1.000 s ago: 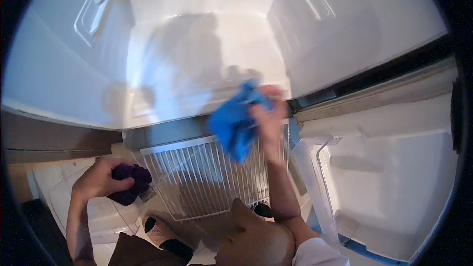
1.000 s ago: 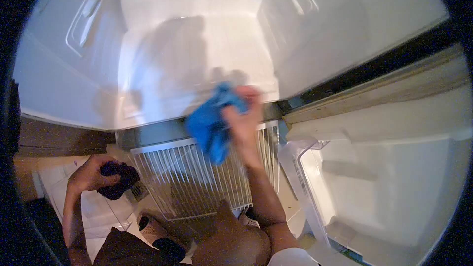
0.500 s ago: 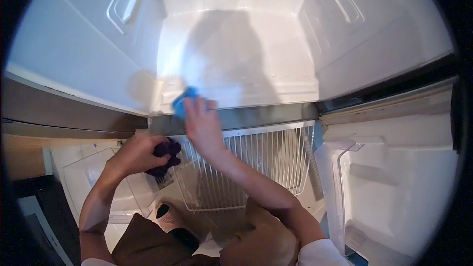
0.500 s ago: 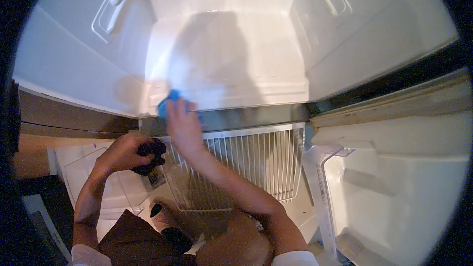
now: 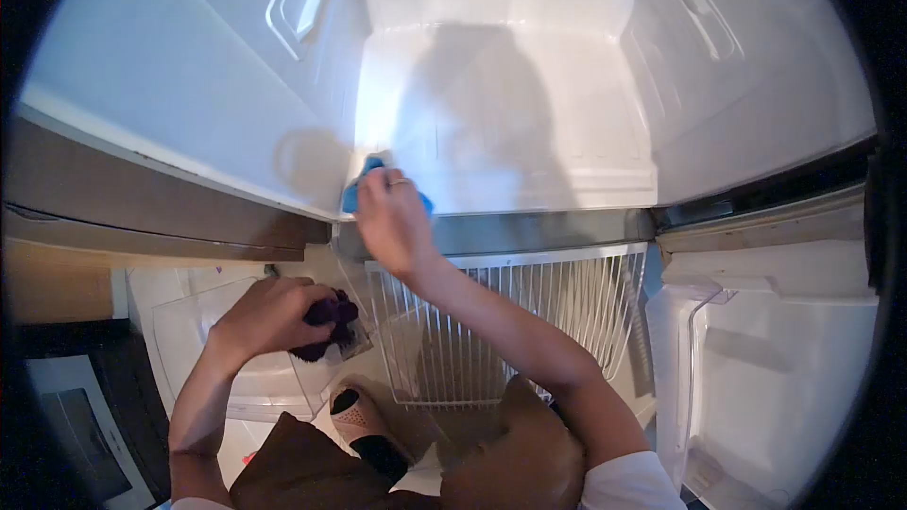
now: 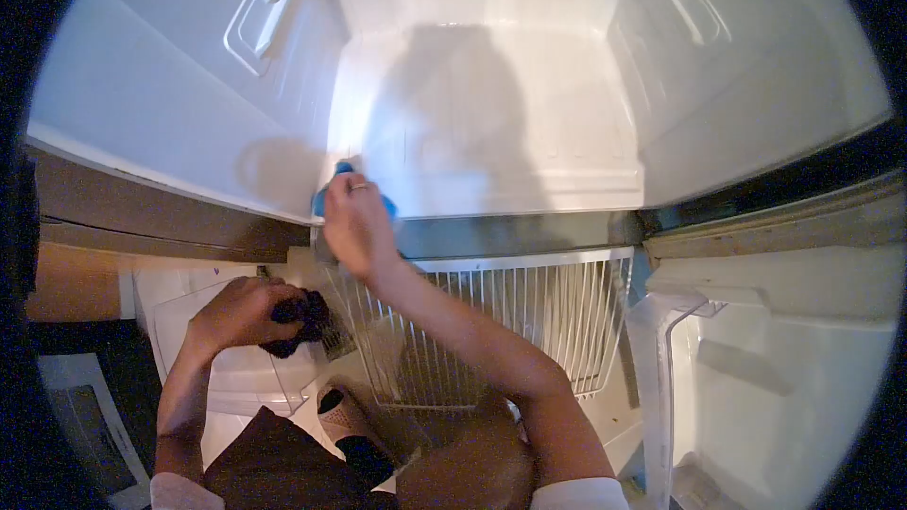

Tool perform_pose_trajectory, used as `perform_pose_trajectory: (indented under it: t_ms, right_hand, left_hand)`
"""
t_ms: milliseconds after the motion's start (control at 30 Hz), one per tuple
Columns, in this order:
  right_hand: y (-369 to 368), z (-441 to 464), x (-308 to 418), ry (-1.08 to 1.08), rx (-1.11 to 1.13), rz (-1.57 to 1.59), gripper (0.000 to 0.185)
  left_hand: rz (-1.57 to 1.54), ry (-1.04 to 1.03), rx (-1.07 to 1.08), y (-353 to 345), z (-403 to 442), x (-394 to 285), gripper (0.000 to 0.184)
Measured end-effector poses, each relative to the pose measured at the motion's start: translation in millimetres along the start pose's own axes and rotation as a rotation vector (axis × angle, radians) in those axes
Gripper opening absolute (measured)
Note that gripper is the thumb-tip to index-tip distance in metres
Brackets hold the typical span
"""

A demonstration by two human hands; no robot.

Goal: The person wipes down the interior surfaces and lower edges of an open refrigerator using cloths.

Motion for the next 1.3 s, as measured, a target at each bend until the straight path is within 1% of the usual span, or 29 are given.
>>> perform_pose_trajectory:
  t_ms: [67,100,167,200,267,300,333,367,400,433,500,533,600,667,700,733,767,833,867,900,967,1000,1033,1100,1133,1167,1233,1267,1300]
  right_hand:
    - [-1.0,-1.6,39.2,0.294,0.16,-0.109,0.025]
    - [12.7,2.6,41.5,0.3,0.145,-0.112,0.025]
    - [-9.1,-44.0,53.8,0.308,1.149,0.577,0.026]
    - [4.5,-41.5,50.7,0.317,1.148,0.576,0.026]
    - [47.5,-0.2,27.9,0.17,0.639,0.768,0.028]
    - [55.8,21.4,5.9,0.052,0.433,0.759,0.029]
    - [67.0,47.2,-17.3,-0.018,0.193,0.65,0.031]
    - [72.8,68.1,-47.4,-0.164,0.047,0.548,0.033]
    - [70.2,87.6,-73.5,-0.215,-0.024,0.447,0.035]
    - [68.7,97.0,-87.9,-0.2,-0.127,0.04,0.042]
    - [45.9,89.2,-86.3,-0.092,-0.261,-0.365,0.053]
    - [45.7,84.6,-80.4,-0.09,-0.259,-0.366,0.053]
    - [36.0,63.2,-58.2,-0.011,-0.098,-0.257,0.055]
    - [19.8,24.5,-30.8,0.143,0.055,-0.205,0.043]
    - [21.1,3.4,-15.2,0.225,0.094,-0.168,0.041]
    - [35.9,-9.5,3.4,0.349,0.118,-0.101,0.039]
    - [57.4,-4.0,12.9,0.353,0.114,-0.104,0.039]
    - [51.3,-9.1,7.1,-0.194,0.655,0.845,0.04]
    - [50.9,-4.5,0.8,-0.228,0.715,0.814,0.044]
    - [50.5,6.6,-3.0,-0.23,0.715,0.821,0.044]
    - [52.3,30.9,-26.4,-0.323,0.619,0.579,0.049]
    - [64.5,47.9,-26.9,-0.097,0.422,-0.007,0.055]
    - [49.9,44.8,-32.0,-0.093,0.418,-0.004,0.055]
    - [51.3,43.0,-24.3,0.087,0.073,0.155,0.058]
    - [45.9,26.3,-9.9,0.131,0.106,-0.015,0.052]
    - [37.2,19.6,-7.5,0.132,0.112,-0.008,0.052]
    - [25.8,8.6,3.7,0.271,0.04,-0.203,0.045]
    - [26.1,5.9,4.2,0.273,0.03,-0.203,0.04]
    - [27.1,2.1,6.0,0.272,0.036,-0.201,0.04]
  left_hand:
    - [-0.024,0.018,-0.028,4.9,-0.4,0.2,0.036]
    - [-0.014,0.018,-0.04,7.5,-2.1,1.9,0.036]
    - [0.008,-0.021,0.005,0.4,-6.1,6.9,0.035]
    - [-0.018,-0.037,0.034,-5.0,-8.1,11.3,0.034]
    - [-0.008,0.01,0.053,-5.3,-9.7,11.1,0.033]
    - [0.01,0.046,0.082,-8.9,-13.3,13.1,0.033]
    - [-0.005,0.025,0.043,-10.0,-13.1,14.3,0.033]
    - [0.001,0.028,0.041,-9.4,-13.9,15.5,0.033]
    - [-0.007,0.018,0.026,-7.3,-14.4,14.5,0.033]
    - [-0.018,0.007,0.012,-5.6,-15.2,13.9,0.033]
    - [-0.002,0.001,-0.025,-1.2,-18.5,14.2,0.032]
    - [0.014,-0.011,-0.063,2.7,-19.3,13.6,0.031]
    - [0.001,0.004,-0.048,3.7,-16.4,16.1,0.033]
    - [-0.017,0.017,-0.033,3.2,-12.9,18.1,0.035]
    - [-0.014,0.016,-0.035,4.2,-11.6,16.6,0.036]
    - [-0.006,0.016,-0.036,5.2,-10.5,16.2,0.036]
    - [-0.004,0.015,-0.042,6.3,-9.0,17.3,0.036]
    - [-0.007,0.006,-0.006,1.1,-6.3,19.2,0.036]
    - [-0.005,0.01,0.0,-1.0,-6.3,19.6,0.036]
    - [0.012,-0.003,-0.036,0.7,-6.6,18.0,0.036]
    - [0.035,-0.013,-0.07,2.8,-7.5,16.3,0.036]
    - [0.021,0.001,-0.058,2.1,-7.9,17.4,0.036]
    - [0.007,0.014,-0.048,1.9,-8.8,18.6,0.037]
    - [0.023,0.027,-0.048,4.7,-9.8,18.9,0.037]
    - [0.031,0.038,-0.034,3.2,-10.6,20.0,0.037]
    - [0.027,0.045,-0.03,1.2,-11.6,21.3,0.037]
    - [0.03,0.008,-0.098,3.0,-11.0,20.3,0.032]
    - [0.024,0.011,-0.091,-0.4,-10.5,21.8,0.032]
    - [0.011,-0.014,-0.099,-2.4,-9.6,20.8,0.033]
Point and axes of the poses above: each hand's wrist, its own z-axis towards the middle knuckle, its own y-axis out of the back of the hand, x = y × z, the point moved 9 cm from there along z, towards the middle knuckle, and after that the axes turned 1 degree about z, right-handed, at the moved point
